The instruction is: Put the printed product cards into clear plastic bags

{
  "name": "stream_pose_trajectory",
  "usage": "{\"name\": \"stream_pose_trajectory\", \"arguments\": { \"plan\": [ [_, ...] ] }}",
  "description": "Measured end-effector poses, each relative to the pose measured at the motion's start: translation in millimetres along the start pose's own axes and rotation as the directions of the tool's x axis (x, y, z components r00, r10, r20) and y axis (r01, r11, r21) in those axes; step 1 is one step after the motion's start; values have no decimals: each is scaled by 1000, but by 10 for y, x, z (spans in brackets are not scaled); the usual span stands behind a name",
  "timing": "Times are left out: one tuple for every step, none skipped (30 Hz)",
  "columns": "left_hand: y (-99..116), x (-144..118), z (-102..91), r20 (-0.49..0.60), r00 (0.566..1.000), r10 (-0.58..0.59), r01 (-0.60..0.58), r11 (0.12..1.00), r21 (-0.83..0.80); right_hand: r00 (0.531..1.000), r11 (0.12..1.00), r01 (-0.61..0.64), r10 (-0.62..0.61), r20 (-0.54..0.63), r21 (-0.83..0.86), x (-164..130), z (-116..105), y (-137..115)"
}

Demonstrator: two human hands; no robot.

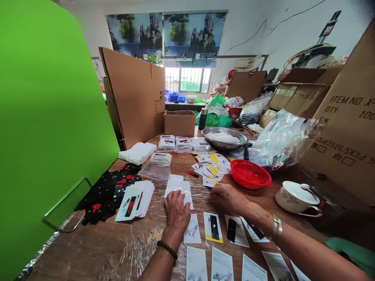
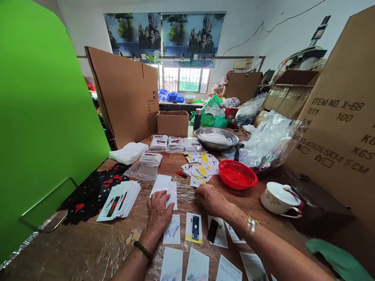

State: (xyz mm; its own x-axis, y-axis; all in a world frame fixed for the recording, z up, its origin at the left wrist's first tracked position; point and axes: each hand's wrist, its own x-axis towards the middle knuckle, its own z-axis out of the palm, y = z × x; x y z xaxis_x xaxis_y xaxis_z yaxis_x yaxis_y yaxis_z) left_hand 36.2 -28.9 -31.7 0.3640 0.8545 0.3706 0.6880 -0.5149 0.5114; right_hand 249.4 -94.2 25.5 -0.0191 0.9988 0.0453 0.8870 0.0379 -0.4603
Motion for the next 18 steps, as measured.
{"name": "stream_pose_trajectory", "arguments": {
  "plan": [
    [-11, 0, 10, -4, 1000, 4, -4, 1000, 0, 999, 999, -27, 26, -22, -48, 194, 18, -26],
    [-25, 1, 20, -6, 1000, 6, -6, 1000, -1, 995, 991, -89, 84, -53, -98, 387, 45, -50],
    [-39, 4, 29, -3, 1000, 7, -7, 1000, -3, 987, 978, -150, 140, -82, -142, 571, 78, -71],
    [-52, 8, 38, 6, 1000, 7, -7, 1000, -5, 980, 969, -188, 173, -102, -159, 737, 114, -91],
    [-62, 11, 44, 18, 1000, 6, -6, 1000, -7, 973, 961, -219, 201, -116, -171, 880, 152, -108],
    [-67, 12, 47, 29, 1000, 4, -3, 1000, -8, 967, 954, -242, 223, -123, -177, 997, 190, -124],
    [-67, 12, 46, 35, 999, 1, -1, 1000, -10, 963, 949, -259, 240, -123, -177, 1087, 225, -138],
    [-59, 9, 42, 34, 999, -2, 3, 1000, -11, 959, 945, -276, 258, -120, -177, 1152, 257, -152],
    [-47, 4, 35, 29, 1000, -8, 8, 1000, -11, 955, 940, -292, 275, -116, -175, 1196, 283, -167],
    [-31, -1, 27, 23, 1000, -13, 13, 1000, -13, 951, 937, -304, 288, -113, -170, 1223, 302, -181],
    [-13, -6, 18, 20, 1000, -16, 16, 1000, -15, 948, 935, -314, 299, -112, -163, 1238, 312, -196],
    [4, -11, 9, 22, 1000, -15, 15, 1000, -18, 944, 934, -323, 308, -114, -152, 1242, 310, -211],
    [19, -14, 2, 28, 1000, -13, 13, 1000, -22, 941, 933, -332, 317, -118, -139, 1238, 296, -226],
    [30, -15, -3, 33, 999, -12, 13, 1000, -24, 937, 932, -343, 328, -122, -122, 1224, 270, -239],
    [38, -15, -7, 37, 999, -12, 13, 1000, -25, 931, 929, -355, 342, -124, -100, 1195, 234, -252],
    [43, -14, -8, 38, 999, -14, 15, 1000, -24, 927, 928, -366, 356, -120, -74, 1146, 194, -264],
    [46, -11, -8, 38, 999, -17, 18, 1000, -23, 924, 927, -373, 368, -102, -42, 1073, 155, -279],
    [49, -7, -9, 38, 999, -18, 19, 1000, -20, 925, 927, -374, 373, -72, -7, 974, 124, -298]
  ]
}}
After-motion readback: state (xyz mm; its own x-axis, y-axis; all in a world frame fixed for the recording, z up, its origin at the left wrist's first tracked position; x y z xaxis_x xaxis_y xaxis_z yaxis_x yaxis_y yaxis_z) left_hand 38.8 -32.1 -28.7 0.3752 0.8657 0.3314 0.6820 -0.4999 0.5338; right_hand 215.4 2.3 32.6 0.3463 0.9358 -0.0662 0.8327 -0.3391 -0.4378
